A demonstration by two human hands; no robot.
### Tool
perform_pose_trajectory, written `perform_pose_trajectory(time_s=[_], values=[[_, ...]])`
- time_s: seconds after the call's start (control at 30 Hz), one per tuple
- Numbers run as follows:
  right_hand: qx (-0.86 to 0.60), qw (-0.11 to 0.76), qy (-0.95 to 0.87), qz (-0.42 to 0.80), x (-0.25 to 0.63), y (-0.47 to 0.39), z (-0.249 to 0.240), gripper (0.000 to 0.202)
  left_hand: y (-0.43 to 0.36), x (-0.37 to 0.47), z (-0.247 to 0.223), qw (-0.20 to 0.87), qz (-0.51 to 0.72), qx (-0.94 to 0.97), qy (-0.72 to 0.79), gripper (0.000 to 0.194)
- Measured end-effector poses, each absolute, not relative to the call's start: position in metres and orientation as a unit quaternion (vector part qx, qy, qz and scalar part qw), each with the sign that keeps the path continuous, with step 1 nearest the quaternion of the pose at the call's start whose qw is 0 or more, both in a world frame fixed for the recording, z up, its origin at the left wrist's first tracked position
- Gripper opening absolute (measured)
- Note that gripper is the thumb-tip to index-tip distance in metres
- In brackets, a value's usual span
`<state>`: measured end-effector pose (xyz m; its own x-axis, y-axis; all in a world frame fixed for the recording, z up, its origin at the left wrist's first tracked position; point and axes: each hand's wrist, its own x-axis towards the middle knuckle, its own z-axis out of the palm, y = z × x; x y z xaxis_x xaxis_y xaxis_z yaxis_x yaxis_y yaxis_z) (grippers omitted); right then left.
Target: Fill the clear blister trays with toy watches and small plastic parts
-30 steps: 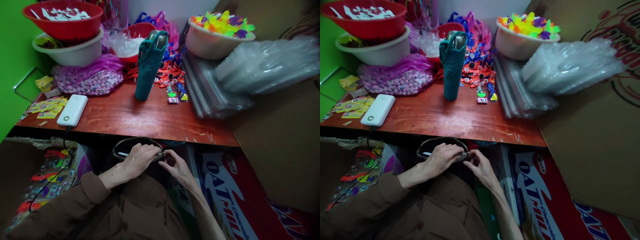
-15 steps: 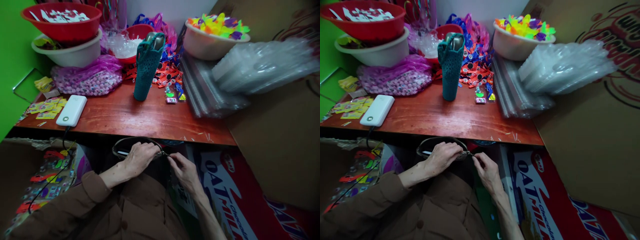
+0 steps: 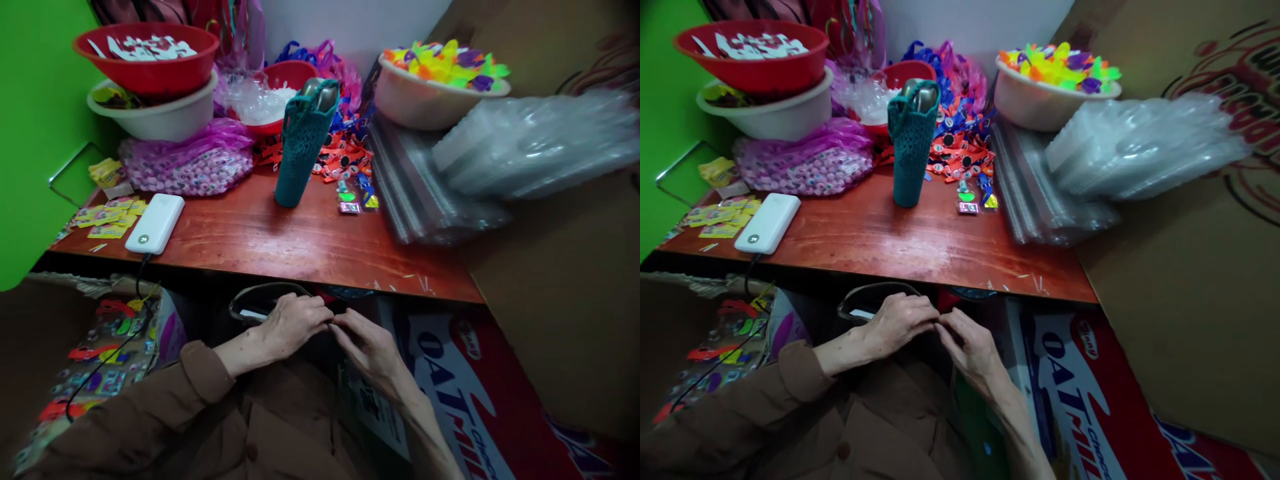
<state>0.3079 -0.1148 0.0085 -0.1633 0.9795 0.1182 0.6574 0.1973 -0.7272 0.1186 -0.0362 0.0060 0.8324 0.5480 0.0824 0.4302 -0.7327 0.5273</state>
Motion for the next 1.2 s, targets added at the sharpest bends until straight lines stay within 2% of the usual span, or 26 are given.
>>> perform_pose_trajectory(time_s=[0.13, 0.27, 0.47, 0.57, 0.77, 0.93, 1.03, 1.2], values=[[-0.573, 0.280, -0.692, 0.338, 0.326, -0.117, 0.011, 0.014, -0.041, 0.117, -0.001, 0.239, 0.141, 0.929, 0.244, 0.017], [-0.590, 0.293, -0.687, 0.306, 0.334, -0.109, -0.004, 0.022, -0.045, 0.118, -0.005, 0.205, 0.165, 0.934, 0.241, 0.020], [-0.537, 0.251, -0.753, 0.286, 0.329, -0.100, -0.027, 0.018, -0.047, 0.113, -0.013, 0.159, 0.188, 0.940, 0.238, 0.015], [-0.528, 0.253, -0.757, 0.291, 0.323, -0.103, -0.029, 0.022, -0.048, 0.111, -0.015, 0.149, 0.184, 0.946, 0.224, 0.015], [-0.558, 0.271, -0.727, 0.295, 0.316, -0.108, -0.026, 0.012, -0.044, 0.094, -0.009, 0.105, 0.221, 0.951, 0.191, 0.018], [-0.561, 0.258, -0.724, 0.307, 0.320, -0.110, -0.021, 0.014, -0.044, 0.055, -0.007, 0.046, 0.276, 0.936, 0.215, 0.010], [-0.570, 0.252, -0.717, 0.312, 0.321, -0.110, -0.020, 0.014, -0.044, 0.027, -0.009, 0.073, 0.306, 0.912, 0.264, 0.016], [-0.569, 0.229, -0.731, 0.299, 0.322, -0.105, -0.019, 0.013, -0.032, -0.022, -0.006, 0.186, 0.364, 0.828, 0.385, 0.015]])
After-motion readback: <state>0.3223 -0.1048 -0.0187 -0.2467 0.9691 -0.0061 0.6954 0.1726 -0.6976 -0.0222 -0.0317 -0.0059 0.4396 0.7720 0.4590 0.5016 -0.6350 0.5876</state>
